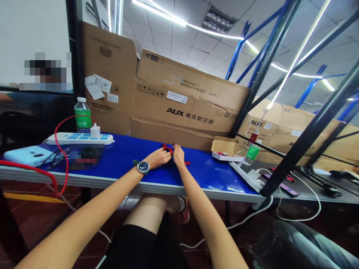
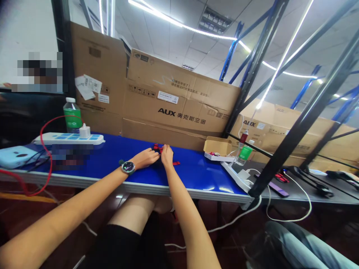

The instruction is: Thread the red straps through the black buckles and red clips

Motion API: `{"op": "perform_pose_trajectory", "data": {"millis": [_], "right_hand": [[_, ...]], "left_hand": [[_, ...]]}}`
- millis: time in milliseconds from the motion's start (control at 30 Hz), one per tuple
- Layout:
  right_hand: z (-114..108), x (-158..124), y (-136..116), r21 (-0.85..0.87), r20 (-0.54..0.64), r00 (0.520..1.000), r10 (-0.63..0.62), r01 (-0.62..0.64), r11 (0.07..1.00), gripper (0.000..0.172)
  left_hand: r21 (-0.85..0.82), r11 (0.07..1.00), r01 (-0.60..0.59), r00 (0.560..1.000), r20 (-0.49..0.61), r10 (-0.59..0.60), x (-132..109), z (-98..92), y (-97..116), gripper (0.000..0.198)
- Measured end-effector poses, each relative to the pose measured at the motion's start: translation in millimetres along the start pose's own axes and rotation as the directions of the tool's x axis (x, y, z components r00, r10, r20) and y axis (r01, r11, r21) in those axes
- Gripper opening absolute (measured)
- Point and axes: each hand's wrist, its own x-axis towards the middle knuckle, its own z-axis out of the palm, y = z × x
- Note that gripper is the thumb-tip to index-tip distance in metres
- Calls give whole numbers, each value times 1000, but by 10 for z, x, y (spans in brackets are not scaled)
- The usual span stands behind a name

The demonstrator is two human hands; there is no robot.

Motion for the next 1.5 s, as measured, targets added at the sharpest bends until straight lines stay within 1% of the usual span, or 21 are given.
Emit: {"op": "perform_pose_trajectory", "data": {"millis": [100, 167, 200, 233, 267, 333, 367, 400, 467, 533, 633, 733, 800, 867, 967, 1067, 1167, 1267, 1367, 1433, 1500], "right_hand": [[10, 10, 25, -1, 9, 1000, 5, -5, 1000, 31], [20, 16, 37, 7, 31, 1000, 5, -6, 1000, 27], [26, 18, 41, 15, 47, 999, 4, -5, 1000, 26], [32, 18, 43, 26, 67, 998, 2, -4, 1000, 25], [39, 15, 41, 38, 96, 995, -5, 1, 999, 26], [50, -1, 25, 67, 171, 984, -42, 31, 997, 27], [54, -13, 10, 80, 212, 975, -71, 55, 995, 29], [58, -28, -7, 92, 249, 963, -103, 82, 992, 29], [65, -59, -48, 106, 305, 939, -158, 132, 986, 29], [70, -86, -83, 113, 333, 923, -192, 163, 980, 28], [73, -108, -107, 120, 330, 921, -207, 177, 977, 28], [65, -121, -108, 142, 311, 933, -179, 140, 980, 28], [58, -130, -110, 186, 324, 928, -183, 127, 974, 26], [53, -137, -116, 230, 332, 921, -202, 129, 965, 24], [48, -142, -124, 249, 306, 933, -189, 113, 962, 26], [47, -141, -123, 239, 319, 930, -184, 109, 965, 27], [47, -137, -122, 221, 335, 910, -243, 175, 959, 27], [36, -136, -137, 193, 314, 910, -270, 217, 957, 26], [12, -154, -172, 224, 342, 899, -274, 206, 953, 27], [4, -176, -199, 249, 365, 892, -266, 182, 951, 28], [11, -198, -219, 251, 365, 900, -237, 150, 956, 28]], "left_hand": [[-16, 999, 48, 999, 14, -48, -8, -10, -3, 20], [-90, 986, 144, 989, -21, -146, -33, -1, -29, 20], [-148, 966, 211, 974, -51, -220, -53, 12, -54, 23], [-217, 934, 284, 948, -83, -308, -78, 30, -87, 26], [-293, 886, 360, 907, -113, -406, -106, 53, -126, 29], [-457, 754, 472, 804, -127, -581, -164, 105, -211, 28], [-511, 692, 511, 755, -118, -645, -189, 130, -251, 28], [-556, 642, 528, 721, -105, -685, -209, 150, -283, 29], [-636, 558, 533, 676, -76, -733, -229, 171, -321, 31], [-700, 502, 508, 674, -40, -738, -227, 167, -325, 32], [-755, 449, 477, 693, 9, -721, -213, 150, -306, 35], [-786, 390, 480, 667, 38, -744, -219, 156, -307, 39], [-798, 362, 482, 652, 51, -756, -232, 173, -321, 41], [-811, 344, 472, 653, 60, -755, -245, 193, -335, 42], [-836, 312, 451, 653, 71, -754, -255, 217, -349, 44], [-848, 302, 436, 661, 74, -747, -255, 236, -354, 45], [-856, 300, 422, 672, 73, -737, -252, 255, -355, 47], [-866, 281, 413, 683, 91, -725, -254, 273, -356, 46], [-875, 265, 406, 699, 110, -707, -259, 283, -363, 43], [-874, 274, 401, 704, 103, -702, -262, 284, -370, 41], [-865, 295, 405, 705, 90, -703, -263, 279, -372, 40]]}}
